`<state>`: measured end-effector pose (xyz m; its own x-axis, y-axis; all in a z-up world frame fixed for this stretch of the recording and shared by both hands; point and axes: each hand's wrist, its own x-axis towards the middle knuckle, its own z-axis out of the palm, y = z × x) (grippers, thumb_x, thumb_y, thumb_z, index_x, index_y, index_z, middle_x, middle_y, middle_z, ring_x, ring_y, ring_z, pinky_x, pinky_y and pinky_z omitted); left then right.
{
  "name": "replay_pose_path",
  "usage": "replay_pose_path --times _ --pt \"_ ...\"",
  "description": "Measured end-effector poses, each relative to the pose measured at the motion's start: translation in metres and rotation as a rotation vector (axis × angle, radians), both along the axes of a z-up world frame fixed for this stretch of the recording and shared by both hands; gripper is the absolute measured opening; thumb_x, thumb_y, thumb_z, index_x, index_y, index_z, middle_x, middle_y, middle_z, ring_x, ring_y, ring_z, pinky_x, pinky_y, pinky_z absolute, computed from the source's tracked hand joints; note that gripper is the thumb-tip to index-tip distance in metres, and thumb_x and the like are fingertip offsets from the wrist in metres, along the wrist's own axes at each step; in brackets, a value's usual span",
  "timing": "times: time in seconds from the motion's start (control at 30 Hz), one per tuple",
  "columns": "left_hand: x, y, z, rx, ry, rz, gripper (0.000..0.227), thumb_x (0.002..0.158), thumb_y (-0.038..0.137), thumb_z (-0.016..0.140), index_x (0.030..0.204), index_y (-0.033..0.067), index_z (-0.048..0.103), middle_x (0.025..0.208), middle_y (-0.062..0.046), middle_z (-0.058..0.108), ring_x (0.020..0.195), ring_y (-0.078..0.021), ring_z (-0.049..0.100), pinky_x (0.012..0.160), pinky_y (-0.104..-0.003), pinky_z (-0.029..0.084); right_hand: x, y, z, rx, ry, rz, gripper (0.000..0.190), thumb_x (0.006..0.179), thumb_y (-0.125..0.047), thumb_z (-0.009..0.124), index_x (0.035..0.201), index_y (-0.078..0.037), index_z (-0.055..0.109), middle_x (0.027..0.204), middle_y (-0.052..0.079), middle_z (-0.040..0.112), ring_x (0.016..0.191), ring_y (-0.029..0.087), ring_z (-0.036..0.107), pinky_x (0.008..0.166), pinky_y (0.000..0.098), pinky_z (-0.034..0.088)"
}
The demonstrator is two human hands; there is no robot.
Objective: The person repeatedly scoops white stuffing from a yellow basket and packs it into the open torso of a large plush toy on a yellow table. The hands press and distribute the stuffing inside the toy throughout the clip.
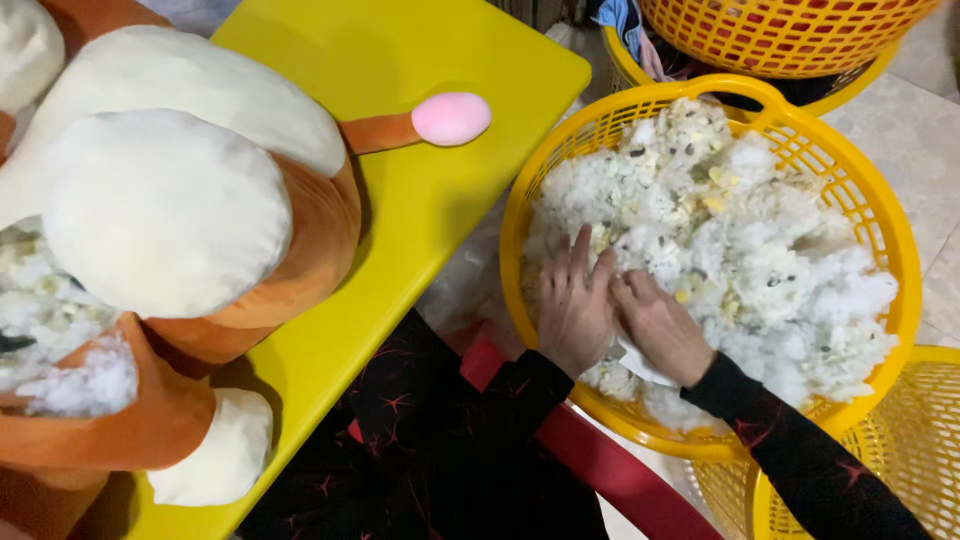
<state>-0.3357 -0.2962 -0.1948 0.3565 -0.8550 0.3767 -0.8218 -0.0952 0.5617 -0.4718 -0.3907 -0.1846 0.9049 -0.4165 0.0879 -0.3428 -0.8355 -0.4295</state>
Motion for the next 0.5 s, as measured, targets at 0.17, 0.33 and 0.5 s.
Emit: replay_pose_path --times 0.17,0.33,0.5 --pt "0.007 -0.002 -0.014 0.176 0.109 0.077 0.07 0.08 0.007 0.061 0.148 0.0023 0.046 0.163 -0.026 0.027 0.147 -0.0499 0.03 0.112 -0.066 0.029 -0.012 -0.008 0.045 0.067 -0.013 0.059 0.057 0.077 -0.001 0.069 0.131 -0.014 0.055 0.138 0.016 0.057 0.118 0.033 0.063 0.093 0.0401 0.057" --pt "0.003 0.0 -0.025 0.227 0.097 0.074 0.071 0.08 0.006 0.064 0.148 0.0048 0.045 0.165 -0.023 0.027 0.148 -0.0478 0.031 0.112 -0.063 0.033 -0.037 -0.039 0.031 0.051 0.026 -0.278 0.105 0.063 -0.024 0.088 0.153 -0.009 0.035 0.157 0.026 0.029 0.126 0.045 0.053 0.095 0.0428 0.053" --pt "0.003 0.002 -0.019 0.166 0.133 0.033 0.074 0.076 0.003 0.065 0.147 0.0021 0.045 0.163 -0.027 0.025 0.147 -0.0498 0.029 0.113 -0.061 0.033 -0.02 -0.063 -0.031 0.187 -0.003 -0.437 0.095 0.074 -0.026 0.091 0.153 -0.007 0.041 0.135 0.031 0.048 0.092 0.041 0.067 0.081 0.0456 0.053"
